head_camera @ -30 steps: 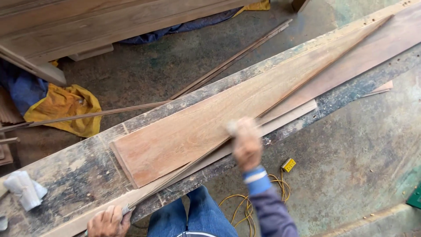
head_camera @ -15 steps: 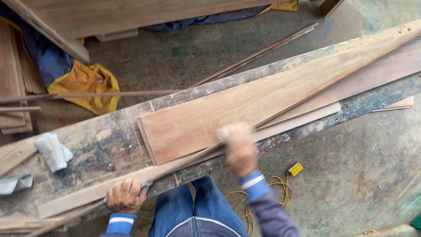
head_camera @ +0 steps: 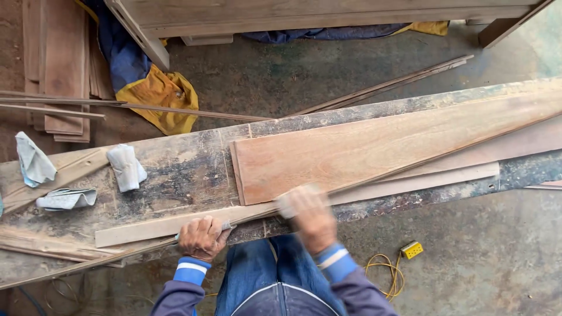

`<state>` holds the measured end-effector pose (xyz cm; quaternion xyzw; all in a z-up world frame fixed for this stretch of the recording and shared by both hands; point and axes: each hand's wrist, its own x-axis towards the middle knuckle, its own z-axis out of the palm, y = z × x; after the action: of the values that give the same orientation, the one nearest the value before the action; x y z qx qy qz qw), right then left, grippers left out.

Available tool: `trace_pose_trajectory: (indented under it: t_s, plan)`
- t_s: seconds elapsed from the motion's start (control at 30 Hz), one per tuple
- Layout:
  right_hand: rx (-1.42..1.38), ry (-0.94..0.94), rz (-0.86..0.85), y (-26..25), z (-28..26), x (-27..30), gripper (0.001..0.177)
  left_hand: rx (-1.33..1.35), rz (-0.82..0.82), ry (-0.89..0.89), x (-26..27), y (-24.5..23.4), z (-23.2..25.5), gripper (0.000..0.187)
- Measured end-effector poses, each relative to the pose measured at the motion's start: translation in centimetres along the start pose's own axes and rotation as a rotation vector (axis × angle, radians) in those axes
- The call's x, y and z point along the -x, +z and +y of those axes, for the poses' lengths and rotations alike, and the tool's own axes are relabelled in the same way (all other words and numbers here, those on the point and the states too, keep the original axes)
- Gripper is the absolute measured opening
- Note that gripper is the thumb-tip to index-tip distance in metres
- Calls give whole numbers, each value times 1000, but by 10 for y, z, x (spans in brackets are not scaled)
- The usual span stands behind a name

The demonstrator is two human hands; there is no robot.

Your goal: The person is sanding a long, thin strip of wood using a small piece of sandpaper.

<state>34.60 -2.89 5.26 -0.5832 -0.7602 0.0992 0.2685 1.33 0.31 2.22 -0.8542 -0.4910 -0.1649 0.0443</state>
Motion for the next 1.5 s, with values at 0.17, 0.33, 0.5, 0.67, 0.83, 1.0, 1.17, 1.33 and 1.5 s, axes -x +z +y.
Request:
trace_pose_trajectory:
  t_s: [0.17,0.33,0.5,0.67,0.83,1.0,1.17,1.33,1.5]
  plan:
    - [316,246,214,-28,111,28,36,33,-1,-8,-5,-5,4,38]
    - [169,98,135,29,-53,-8,51,66,19,8,-1,-3,2,41]
    - [-230,-127,-116,17,-63,-23,58,20,-39,-3,5,-2,-3,40]
    - [188,143,146,-41,85,19,48,17,-8,-11,17,15,-4,47]
    - [273,494,469,-40,114,16,43,-24,117,61,41,47,-26,47]
    - [206,377,415,-42,66,13,38,119,199,112,110,135,-76,48]
    - [252,393,421,-136,179,-29,19,140,177,169,106,125,-82,51]
    - [208,985,163,-107,186,-17,31,38,110,136,71,70,-51,50]
    - [197,325,365,-66,69,-6,32,52,73,53,81,76,-50,50]
